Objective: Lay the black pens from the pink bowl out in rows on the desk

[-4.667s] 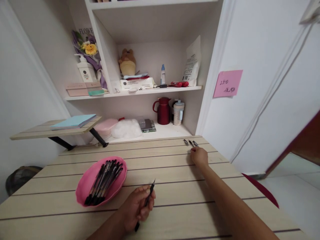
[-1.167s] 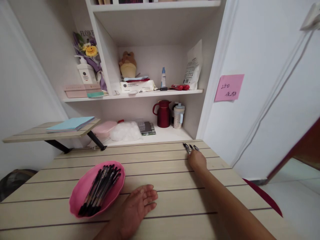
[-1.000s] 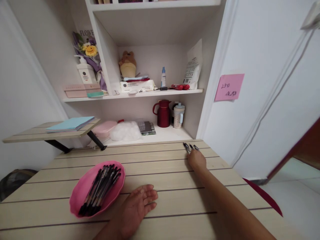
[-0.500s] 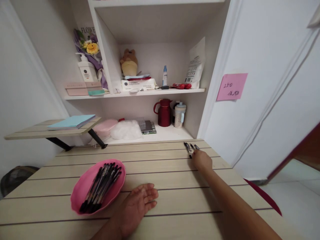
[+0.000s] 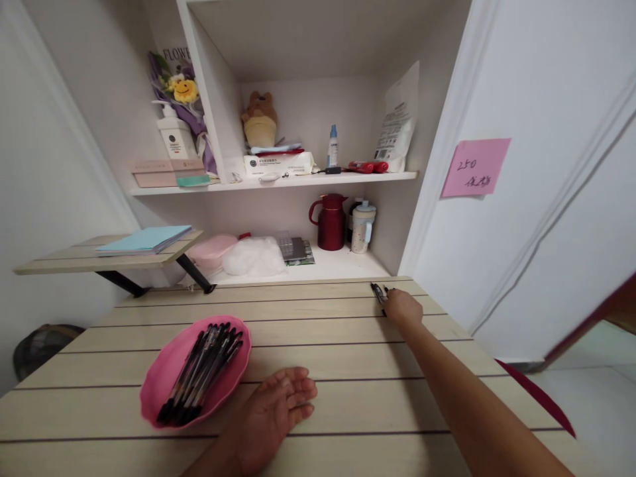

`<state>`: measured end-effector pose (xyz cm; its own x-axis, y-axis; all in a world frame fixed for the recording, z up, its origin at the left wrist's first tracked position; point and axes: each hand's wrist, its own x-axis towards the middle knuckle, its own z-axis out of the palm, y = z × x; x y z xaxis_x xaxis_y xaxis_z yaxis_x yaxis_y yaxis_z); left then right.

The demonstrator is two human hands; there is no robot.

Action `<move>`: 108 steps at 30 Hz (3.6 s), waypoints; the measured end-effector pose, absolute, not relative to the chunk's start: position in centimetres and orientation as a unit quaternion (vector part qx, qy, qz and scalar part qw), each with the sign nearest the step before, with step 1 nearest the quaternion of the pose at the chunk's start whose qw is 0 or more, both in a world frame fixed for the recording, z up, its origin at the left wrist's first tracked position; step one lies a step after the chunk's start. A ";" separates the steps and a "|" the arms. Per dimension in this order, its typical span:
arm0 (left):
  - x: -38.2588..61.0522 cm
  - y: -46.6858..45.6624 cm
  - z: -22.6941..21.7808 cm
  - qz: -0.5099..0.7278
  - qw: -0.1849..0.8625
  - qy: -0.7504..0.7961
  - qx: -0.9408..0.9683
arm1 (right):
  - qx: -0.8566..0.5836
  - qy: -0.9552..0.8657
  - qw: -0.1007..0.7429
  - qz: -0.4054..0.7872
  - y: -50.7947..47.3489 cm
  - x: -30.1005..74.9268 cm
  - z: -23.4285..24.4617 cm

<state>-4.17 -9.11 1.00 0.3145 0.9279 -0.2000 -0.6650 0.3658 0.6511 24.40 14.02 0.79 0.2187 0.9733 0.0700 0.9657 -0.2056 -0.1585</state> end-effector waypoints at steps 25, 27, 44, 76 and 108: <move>-4.1 -9.1 1.0 0.509 0.779 0.285 0.230 | -0.776 -0.626 0.075 0.016 14.3 24.6 0.4; -4.1 -9.1 1.0 0.509 0.779 0.285 0.231 | -0.777 -0.624 0.076 0.016 14.3 24.6 0.4; -4.0 -9.1 1.0 0.517 0.772 0.288 0.233 | -0.775 -0.625 0.086 0.041 13.1 24.8 0.9; -16.1 -9.2 8.5 0.033 0.009 0.848 0.528 | -0.555 -0.830 0.053 0.028 -6.7 12.7 1.4; 1.5 -10.2 0.8 0.456 0.700 0.429 0.343 | -0.397 -0.379 0.527 0.650 -3.9 9.4 1.6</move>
